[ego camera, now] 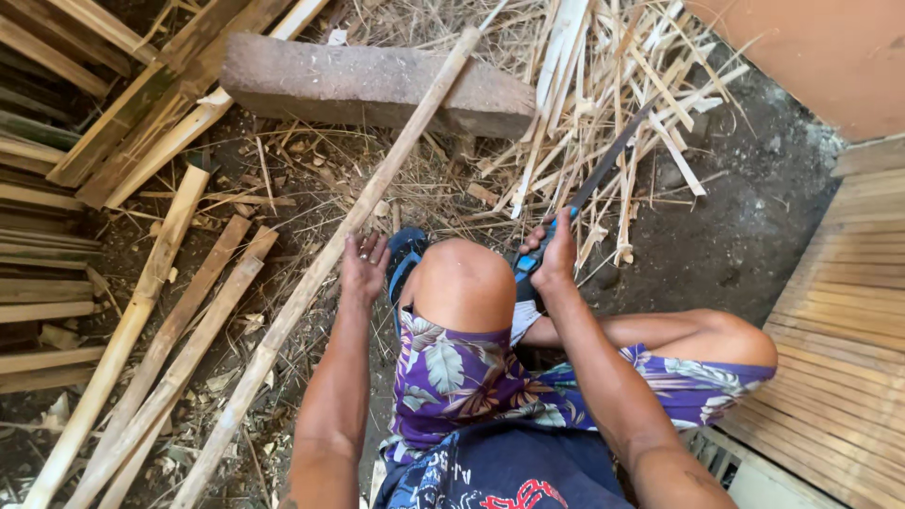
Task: The person sits on the ground and uses a machete to shave thin strips off a long bamboo pole. They repeatedly draw the blade along the pole's length to remove the outer layer, creating a pile of shavings.
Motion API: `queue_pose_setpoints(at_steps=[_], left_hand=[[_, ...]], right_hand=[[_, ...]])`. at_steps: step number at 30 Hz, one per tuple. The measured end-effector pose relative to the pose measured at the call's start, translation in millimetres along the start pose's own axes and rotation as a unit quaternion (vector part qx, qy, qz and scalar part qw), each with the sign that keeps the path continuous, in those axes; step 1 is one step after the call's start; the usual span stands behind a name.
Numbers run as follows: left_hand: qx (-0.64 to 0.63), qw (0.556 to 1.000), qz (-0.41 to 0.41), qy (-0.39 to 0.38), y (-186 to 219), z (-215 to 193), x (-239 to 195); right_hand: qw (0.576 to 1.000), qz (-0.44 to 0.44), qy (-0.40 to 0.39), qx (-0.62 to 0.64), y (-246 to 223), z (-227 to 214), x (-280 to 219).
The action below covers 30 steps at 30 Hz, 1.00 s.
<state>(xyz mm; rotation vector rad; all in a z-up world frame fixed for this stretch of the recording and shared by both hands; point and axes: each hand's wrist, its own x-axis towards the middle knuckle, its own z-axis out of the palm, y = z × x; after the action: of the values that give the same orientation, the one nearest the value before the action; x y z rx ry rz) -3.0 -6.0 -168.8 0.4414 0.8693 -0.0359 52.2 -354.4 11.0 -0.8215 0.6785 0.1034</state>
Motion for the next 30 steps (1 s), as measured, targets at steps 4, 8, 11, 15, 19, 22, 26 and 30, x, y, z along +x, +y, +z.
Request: queue_pose_setpoints(at_steps=[4, 8, 11, 15, 19, 22, 26, 30], left_hand=[[-0.171, 0.984, 0.057, 0.015, -0.9, 24.1, 22.2], [-0.282, 0.957, 0.07, -0.021, -0.9, 45.7, 10.7], [-0.246, 0.963, 0.076, -0.083, 3.1, 52.0, -31.5], [-0.115, 0.978, 0.111, -0.13, 16.1, 74.5, -122.1], [-0.045, 0.974, 0.169, -0.141, 32.2, 110.8, -169.5], [0.041, 0.956, 0.246, -0.154, 39.2, 139.1, -196.6], [0.086, 0.847, 0.498, -0.162, 64.4, 196.5, -223.7], [0.06, 0.806, 0.573, -0.134, 113.3, 233.9, -236.1]], right_hand=[[0.986, -0.009, -0.037, -0.16, 12.6, 14.7, -4.8], [0.665, -0.356, -0.094, -0.65, -34.1, 57.4, 0.4], [0.569, -0.303, -0.084, -0.76, -91.3, 116.8, 12.1], [0.394, -0.327, -0.095, -0.854, -125.9, 164.4, 35.1], [0.404, -0.278, -0.089, -0.867, -131.2, 174.2, 50.4], [0.392, -0.279, -0.081, -0.873, -138.5, 195.3, 47.7], [0.446, -0.147, -0.068, -0.88, -142.2, 222.1, 14.7], [0.442, -0.164, -0.117, -0.874, -98.0, 200.7, -1.9]])
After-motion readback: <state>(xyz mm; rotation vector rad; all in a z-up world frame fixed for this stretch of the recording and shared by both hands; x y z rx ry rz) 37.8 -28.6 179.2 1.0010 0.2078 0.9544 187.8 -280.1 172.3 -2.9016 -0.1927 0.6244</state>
